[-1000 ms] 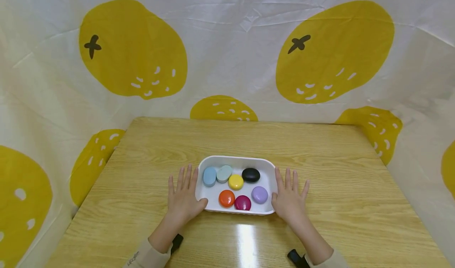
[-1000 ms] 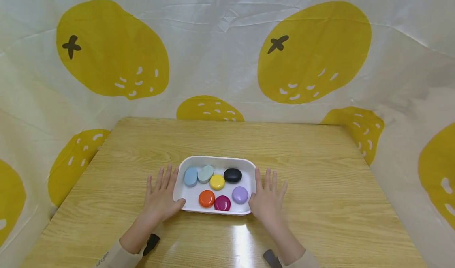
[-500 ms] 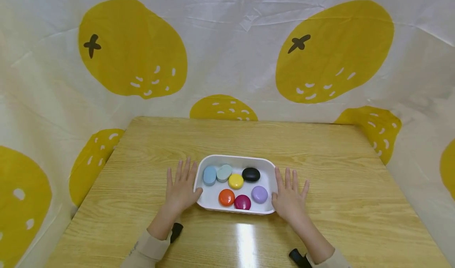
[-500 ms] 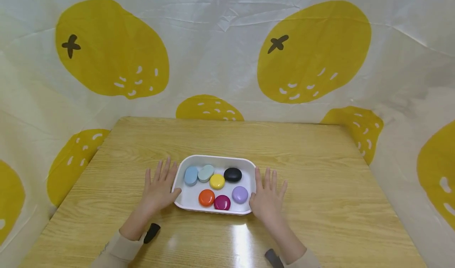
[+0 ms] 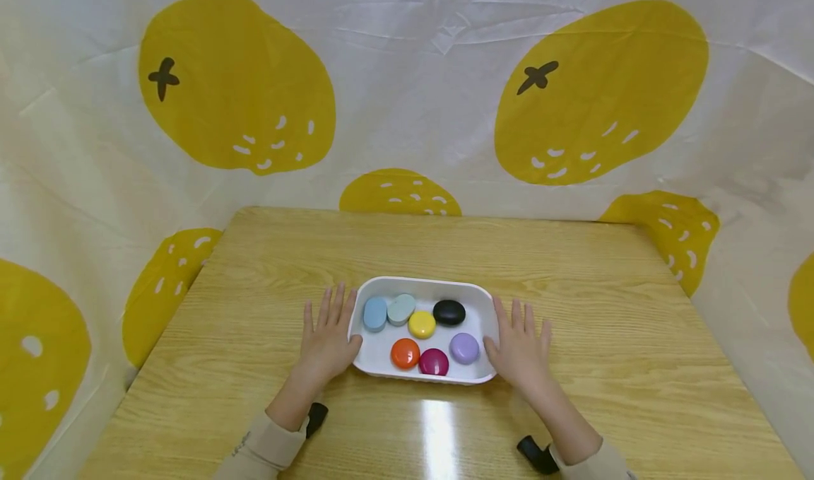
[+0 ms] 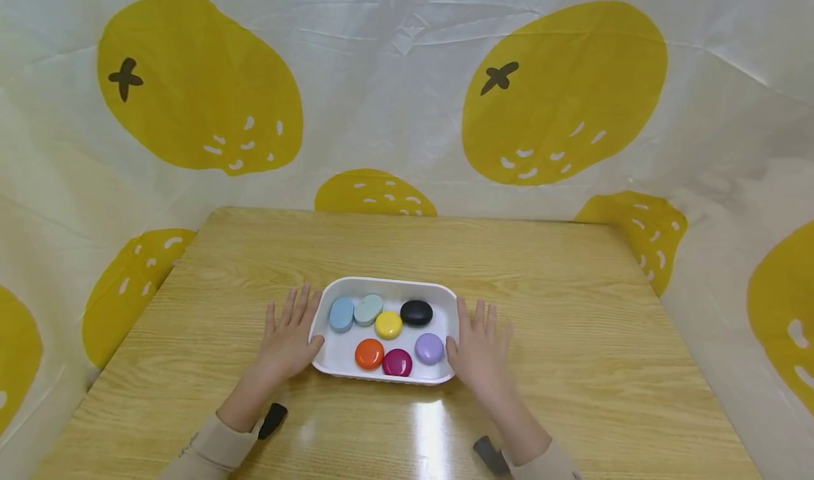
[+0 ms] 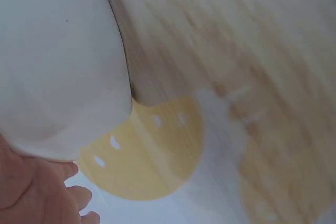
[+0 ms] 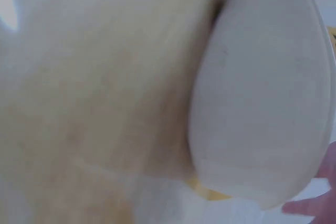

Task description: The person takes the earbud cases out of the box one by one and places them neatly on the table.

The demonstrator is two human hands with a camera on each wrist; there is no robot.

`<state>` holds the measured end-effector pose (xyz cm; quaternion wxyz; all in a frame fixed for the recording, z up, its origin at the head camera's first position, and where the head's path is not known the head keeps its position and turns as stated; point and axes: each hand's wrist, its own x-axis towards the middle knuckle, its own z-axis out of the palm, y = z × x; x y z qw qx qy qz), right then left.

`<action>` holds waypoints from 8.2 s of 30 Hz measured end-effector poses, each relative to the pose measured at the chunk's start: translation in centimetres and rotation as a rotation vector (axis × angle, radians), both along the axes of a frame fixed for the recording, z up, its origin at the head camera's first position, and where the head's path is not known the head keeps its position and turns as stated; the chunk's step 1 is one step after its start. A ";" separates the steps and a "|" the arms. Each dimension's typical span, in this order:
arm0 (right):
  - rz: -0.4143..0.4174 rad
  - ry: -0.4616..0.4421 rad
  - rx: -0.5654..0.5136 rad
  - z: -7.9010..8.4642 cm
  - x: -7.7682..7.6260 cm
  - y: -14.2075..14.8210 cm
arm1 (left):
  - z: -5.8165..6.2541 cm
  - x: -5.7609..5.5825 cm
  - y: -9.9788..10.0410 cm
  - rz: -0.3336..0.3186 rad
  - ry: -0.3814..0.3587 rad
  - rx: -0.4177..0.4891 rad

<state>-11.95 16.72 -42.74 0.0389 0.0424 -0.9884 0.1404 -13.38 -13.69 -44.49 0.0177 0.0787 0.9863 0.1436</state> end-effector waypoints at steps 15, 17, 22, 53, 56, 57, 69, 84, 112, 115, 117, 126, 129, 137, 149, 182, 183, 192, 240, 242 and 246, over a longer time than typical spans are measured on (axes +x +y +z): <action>0.522 0.212 0.043 0.3 -5.3 -1.6 | 0.3 0.1 0.3 0.028 -0.046 -0.013; 0.545 0.193 0.084 -0.1 -5.5 -1.9 | 0.3 0.1 0.3 0.028 -0.051 -0.014; 0.583 0.166 0.172 -1.2 -5.9 -2.4 | 0.4 0.1 0.4 0.033 -0.067 -0.017; 0.616 0.154 0.286 -2.7 -5.9 -3.5 | 0.8 0.3 0.6 0.044 -0.069 -0.001; 0.611 0.137 0.267 -2.7 -5.9 -3.5 | 0.7 0.3 0.5 0.045 -0.070 -0.004; 0.611 0.135 0.261 -2.7 -5.9 -3.5 | 0.7 0.3 0.5 0.045 -0.068 -0.003; 0.674 0.161 0.165 -1.9 -6.2 -3.0 | 0.4 0.3 0.5 0.047 -0.054 -0.010; 0.658 0.444 -0.009 2.0 -9.3 3.7 | 0.3 0.2 0.5 0.051 -0.051 -0.011; 0.408 -0.053 0.034 -2.7 -10.2 9.2 | 0.3 0.1 0.4 0.057 -0.051 -0.012; 0.406 -0.064 0.034 -2.8 -10.3 9.3 | 0.2 0.1 0.5 0.057 -0.043 -0.015; 0.406 -0.068 0.032 -2.7 -10.2 9.3 | 0.2 0.1 0.5 0.057 -0.039 -0.013; 0.369 -0.085 0.034 -1.9 -10.0 9.0 | 0.2 0.1 0.5 0.059 -0.025 0.004; 0.343 -0.072 0.024 -0.8 -9.9 8.7 | 0.2 0.1 0.5 0.060 -0.026 -0.005; 0.476 0.141 -0.005 2.4 -8.1 5.7 | 0.2 0.1 0.5 0.062 -0.034 -0.004; 0.709 -0.003 0.096 1.0 -4.7 1.3 | 0.2 0.1 0.5 0.058 -0.029 -0.015; 0.773 -0.163 0.329 -0.8 -3.7 -1.9 | 0.4 0.1 0.6 0.069 -0.052 -0.017; 0.779 -0.155 0.320 -0.8 -3.7 -1.9 | 0.3 0.1 0.6 0.069 -0.049 -0.017; 0.728 0.056 0.107 1.3 -5.1 -0.4 | 0.2 0.1 0.6 0.066 -0.039 -0.020; 0.141 -0.186 -0.084 -2.5 -9.9 13.5 | 0.4 0.0 0.6 0.072 -0.064 -0.023; 0.141 -0.193 -0.080 -2.4 -9.9 13.5 | 0.3 0.0 0.6 0.071 -0.066 -0.015; 0.139 -0.204 -0.093 -1.9 -9.7 13.3 | 0.4 0.1 0.5 0.069 -0.064 -0.010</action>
